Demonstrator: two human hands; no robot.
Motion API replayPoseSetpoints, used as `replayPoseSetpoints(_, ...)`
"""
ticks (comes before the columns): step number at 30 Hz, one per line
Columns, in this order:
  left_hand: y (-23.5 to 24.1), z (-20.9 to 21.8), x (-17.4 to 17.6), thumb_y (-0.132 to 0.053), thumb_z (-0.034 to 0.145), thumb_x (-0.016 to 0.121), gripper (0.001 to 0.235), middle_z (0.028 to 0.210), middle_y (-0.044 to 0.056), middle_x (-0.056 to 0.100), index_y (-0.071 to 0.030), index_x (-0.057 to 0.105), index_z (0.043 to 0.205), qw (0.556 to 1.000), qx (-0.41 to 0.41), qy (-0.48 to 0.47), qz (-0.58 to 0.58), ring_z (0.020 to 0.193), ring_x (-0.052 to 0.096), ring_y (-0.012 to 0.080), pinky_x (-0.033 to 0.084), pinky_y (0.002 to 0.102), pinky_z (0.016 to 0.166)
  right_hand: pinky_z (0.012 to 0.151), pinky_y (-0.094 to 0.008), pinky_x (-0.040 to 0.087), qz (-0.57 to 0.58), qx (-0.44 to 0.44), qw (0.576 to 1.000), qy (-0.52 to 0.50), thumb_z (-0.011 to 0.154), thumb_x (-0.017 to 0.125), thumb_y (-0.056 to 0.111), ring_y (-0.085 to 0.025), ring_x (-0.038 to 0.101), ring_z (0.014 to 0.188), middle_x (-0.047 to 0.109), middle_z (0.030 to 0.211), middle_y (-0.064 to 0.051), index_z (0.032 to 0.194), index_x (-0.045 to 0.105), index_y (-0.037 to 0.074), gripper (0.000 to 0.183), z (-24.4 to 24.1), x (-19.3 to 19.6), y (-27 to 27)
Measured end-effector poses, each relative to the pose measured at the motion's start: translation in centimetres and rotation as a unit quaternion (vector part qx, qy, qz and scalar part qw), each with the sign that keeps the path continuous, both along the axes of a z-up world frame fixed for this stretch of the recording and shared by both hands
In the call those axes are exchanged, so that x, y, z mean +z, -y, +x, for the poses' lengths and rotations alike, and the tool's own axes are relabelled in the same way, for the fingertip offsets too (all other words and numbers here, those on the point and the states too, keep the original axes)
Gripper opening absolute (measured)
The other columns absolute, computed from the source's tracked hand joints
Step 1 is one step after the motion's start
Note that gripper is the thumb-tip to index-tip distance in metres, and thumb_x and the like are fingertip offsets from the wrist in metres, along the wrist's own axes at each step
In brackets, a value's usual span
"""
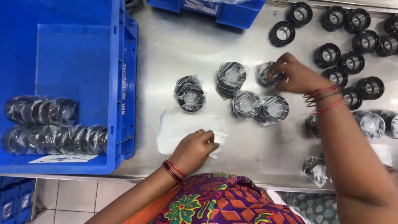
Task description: The person places metal ring components into small plastic bags and then stacks the bagged items into a blue plastic crate.
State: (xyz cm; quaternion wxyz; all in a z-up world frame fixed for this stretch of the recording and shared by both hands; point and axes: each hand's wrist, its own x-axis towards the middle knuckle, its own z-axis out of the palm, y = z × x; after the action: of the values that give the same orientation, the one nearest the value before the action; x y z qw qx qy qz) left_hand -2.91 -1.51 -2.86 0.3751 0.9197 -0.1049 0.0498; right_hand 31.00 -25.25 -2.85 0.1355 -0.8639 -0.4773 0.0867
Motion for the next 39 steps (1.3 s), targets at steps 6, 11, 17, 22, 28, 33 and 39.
replayPoseSetpoints(6, 2.3, 2.6, -1.0, -0.016, 0.078, 0.075, 0.008, 0.092, 0.004, 0.065, -0.011, 0.074, 0.084, 1.0, -0.026, -0.009, 0.011, 0.086, 0.065, 0.0267, 0.053, 0.04, 0.072, 0.097, -0.041, 0.057, 0.051, -0.12, 0.991, -0.006, 0.08, 0.082, 0.017, -0.035, 0.067, 0.108, 0.056, 0.137, -0.017, 0.144, 0.068, 0.018, 0.066, 7.7, 0.1, -2.1)
replayPoseSetpoints(11, 3.6, 4.7, -1.2, -0.019, 0.08, 0.074, 0.008, 0.091, 0.003, 0.065, -0.011, 0.073, 0.082, 0.996, 0.03, -0.083, 0.008, 0.085, 0.066, 0.0261, 0.054, 0.04, 0.068, 0.098, -0.048, 0.052, 0.005, -0.094, 0.986, 0.139, 0.052, 0.101, 0.035, -0.042, 0.06, 0.113, 0.056, 0.128, -0.024, 0.137, 0.072, 0.013, 0.093, 8.3, -1.7, -2.2)
replayPoseSetpoints(17, 4.1, 4.4, -2.1, -0.016, 0.089, 0.07, 0.006, 0.092, 0.003, 0.066, -0.013, 0.074, 0.085, 0.994, 0.086, -0.062, -0.024, 0.084, 0.067, 0.0251, 0.054, 0.039, 0.071, 0.095, -0.05, 0.052, -0.032, -0.137, 0.984, 0.113, 0.055, 0.099, 0.037, -0.042, 0.062, 0.109, 0.065, 0.116, -0.024, 0.129, 0.073, 0.008, 0.084, -0.3, -0.6, 4.6)
replayPoseSetpoints(22, 4.3, 3.9, -1.7, -0.019, 0.086, 0.075, 0.007, 0.088, 0.003, 0.07, -0.011, 0.076, 0.085, 0.991, 0.069, -0.07, -0.087, 0.081, 0.067, 0.027, 0.053, 0.04, 0.07, 0.094, -0.048, 0.052, -0.036, -0.189, 0.978, 0.074, 0.06, 0.092, 0.023, -0.041, 0.063, 0.106, 0.067, 0.116, -0.022, 0.133, 0.069, 0.006, 0.079, -12.7, 1.7, 7.5)
replayPoseSetpoints(28, 4.6, 4.0, -2.8, -0.012, 0.084, 0.078, 0.008, 0.104, 0.005, 0.078, -0.006, 0.075, 0.089, 0.966, 0.055, -0.125, -0.218, 0.087, 0.076, 0.0226, 0.059, 0.032, 0.075, 0.084, -0.043, 0.055, 0.03, -0.185, 0.969, -0.159, 0.059, 0.09, 0.019, -0.033, 0.067, 0.097, 0.067, 0.106, -0.016, 0.123, 0.068, 0.008, 0.068, -21.4, 3.4, 6.4)
replayPoseSetpoints(33, 4.4, 3.8, -3.5, -0.013, 0.085, 0.078, 0.014, 0.115, 0.007, 0.077, -0.007, 0.078, 0.098, 0.91, 0.024, -0.228, -0.345, 0.102, 0.075, 0.0172, 0.06, 0.033, 0.089, 0.073, -0.035, 0.056, 0.071, -0.276, 0.755, -0.591, 0.08, 0.084, 0.014, -0.022, 0.066, 0.084, 0.072, 0.099, -0.015, 0.132, 0.048, 0.001, 0.065, -22.6, -0.9, 5.3)
replayPoseSetpoints(39, 2.2, 2.7, -3.2, -0.011, 0.095, 0.074, 0.01, 0.119, 0.009, 0.077, -0.005, 0.075, 0.103, 0.916, -0.026, -0.124, -0.381, 0.14, 0.056, 0.0231, 0.046, 0.044, 0.116, 0.075, -0.035, 0.062, 0.286, -0.182, 0.718, -0.608, 0.075, 0.079, 0.002, -0.015, 0.067, 0.089, 0.067, 0.102, -0.005, 0.126, 0.058, 0.0, 0.054, -23.7, -2.5, 4.4)
